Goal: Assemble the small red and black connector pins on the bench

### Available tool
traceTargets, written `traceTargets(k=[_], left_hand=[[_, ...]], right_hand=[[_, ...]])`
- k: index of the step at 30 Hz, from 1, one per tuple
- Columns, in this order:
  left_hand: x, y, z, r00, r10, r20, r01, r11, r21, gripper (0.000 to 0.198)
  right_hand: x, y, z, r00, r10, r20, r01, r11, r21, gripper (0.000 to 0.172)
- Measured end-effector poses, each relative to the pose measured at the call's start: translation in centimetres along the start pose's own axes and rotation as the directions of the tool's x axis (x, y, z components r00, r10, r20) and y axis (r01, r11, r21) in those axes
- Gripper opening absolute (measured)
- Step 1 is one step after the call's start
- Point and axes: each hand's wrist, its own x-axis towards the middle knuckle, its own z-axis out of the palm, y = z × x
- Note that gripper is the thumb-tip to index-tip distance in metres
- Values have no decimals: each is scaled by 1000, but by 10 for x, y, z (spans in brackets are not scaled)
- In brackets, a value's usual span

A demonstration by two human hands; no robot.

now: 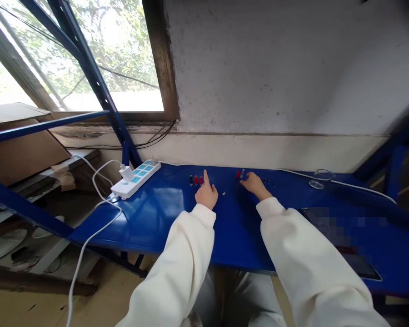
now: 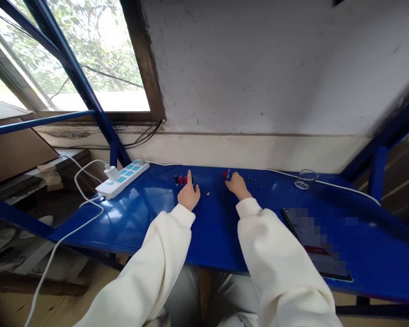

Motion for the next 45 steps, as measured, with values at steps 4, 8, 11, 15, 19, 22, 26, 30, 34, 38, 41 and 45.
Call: traceTargets(k=[4,8,11,15,19,22,26,30,34,38,41,45], left_hand=[[5,-5,3,1000,9,-20,-9,1000,-1,63],[8,-7,7,998,44,-53,-46,998,-31,50],[10,-10,9,991,59,-121,-71,993,-95,39],[15,-13,13,988,36,-153,-78,957,-281,24],[16,-11,16,992,38,-119,-105,766,-634,14],[12,-4,13,997,71,-26,-60,528,-847,12],[3,6,6,982,158,101,45,324,-945,16],[-2,11,4,952,260,159,85,273,-958,24],[-3,11,7,942,294,159,82,259,-962,29],[-4,10,7,945,286,157,83,255,-963,32],[-4,11,6,949,270,163,92,258,-962,32],[-4,11,4,950,261,171,101,261,-960,33]], right_hand=[[-36,-10,-1,985,-138,-104,147,985,93,27],[-61,-17,6,945,-285,-164,313,932,182,21],[-66,-18,11,928,-329,-176,363,905,223,21],[-67,-17,12,933,-301,-196,348,894,284,21],[-68,-18,13,943,-272,-190,326,872,365,22],[-71,-21,13,949,-278,-148,315,836,449,29],[-78,-24,12,938,-320,-130,338,773,537,40],[-83,-26,11,917,-361,-167,393,754,526,45],[-84,-26,10,924,-328,-196,381,756,533,46],[-85,-26,10,924,-316,-216,383,745,546,47],[-87,-28,9,925,-310,-222,381,753,536,48],[-88,-29,7,923,-313,-223,385,766,514,48]])
